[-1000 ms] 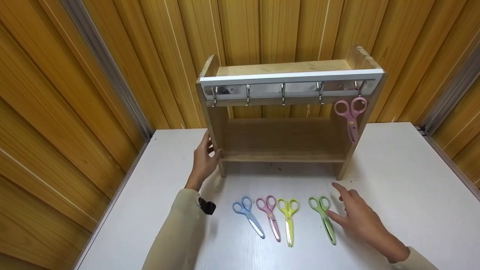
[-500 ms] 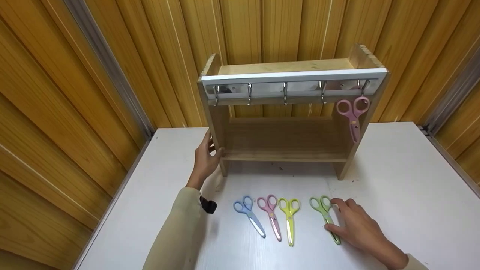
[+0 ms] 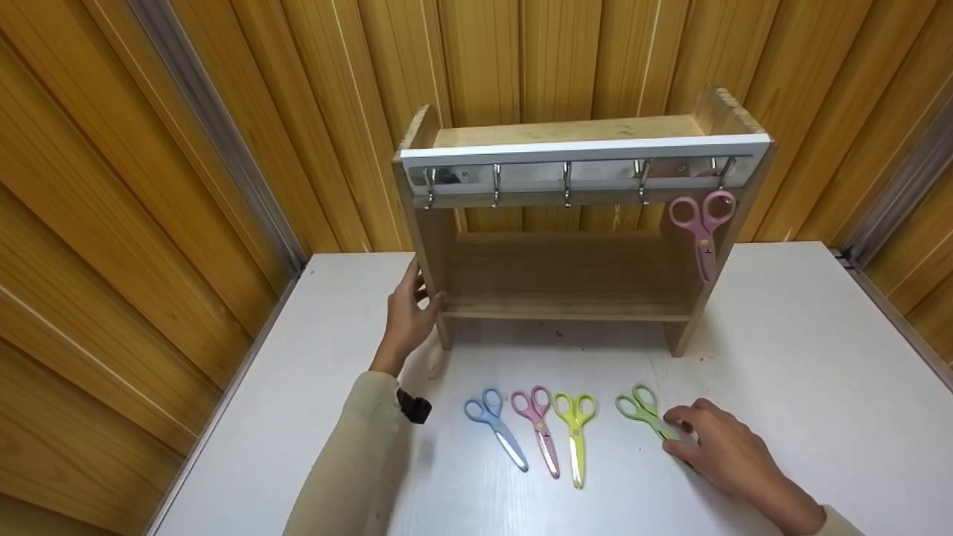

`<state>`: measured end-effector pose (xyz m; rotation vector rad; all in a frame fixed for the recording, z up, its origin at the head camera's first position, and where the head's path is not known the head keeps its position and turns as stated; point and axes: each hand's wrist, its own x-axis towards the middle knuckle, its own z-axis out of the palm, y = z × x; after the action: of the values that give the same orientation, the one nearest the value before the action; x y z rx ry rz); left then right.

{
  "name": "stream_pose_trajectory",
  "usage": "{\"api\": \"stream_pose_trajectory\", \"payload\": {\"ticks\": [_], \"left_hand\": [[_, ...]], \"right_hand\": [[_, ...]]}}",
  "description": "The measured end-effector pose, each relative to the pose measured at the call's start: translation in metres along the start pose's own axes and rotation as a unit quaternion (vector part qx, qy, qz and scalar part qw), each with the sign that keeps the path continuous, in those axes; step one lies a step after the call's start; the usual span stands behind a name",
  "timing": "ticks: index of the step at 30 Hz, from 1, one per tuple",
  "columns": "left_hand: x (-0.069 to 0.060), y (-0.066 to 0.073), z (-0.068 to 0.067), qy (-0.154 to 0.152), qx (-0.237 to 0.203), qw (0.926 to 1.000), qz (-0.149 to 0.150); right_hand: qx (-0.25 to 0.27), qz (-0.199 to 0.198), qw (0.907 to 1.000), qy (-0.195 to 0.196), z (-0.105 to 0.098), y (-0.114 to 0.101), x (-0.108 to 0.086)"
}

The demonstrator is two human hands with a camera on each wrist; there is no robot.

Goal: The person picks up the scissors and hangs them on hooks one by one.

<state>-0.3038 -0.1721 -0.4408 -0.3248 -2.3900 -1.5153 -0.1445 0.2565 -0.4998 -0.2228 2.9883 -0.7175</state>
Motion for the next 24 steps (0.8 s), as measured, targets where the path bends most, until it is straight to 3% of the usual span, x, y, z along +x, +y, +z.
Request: {"api": "stream_pose_trajectory", "payload": {"ticks": [24], "left_hand": [[-0.0002, 0.0005, 0.0006, 0.005, 0.008, 0.9999, 0.013]], "right_hand": [[0.018, 0.014, 0.9996, -0.016, -0.0001, 0.0008, 0.0020]]}}
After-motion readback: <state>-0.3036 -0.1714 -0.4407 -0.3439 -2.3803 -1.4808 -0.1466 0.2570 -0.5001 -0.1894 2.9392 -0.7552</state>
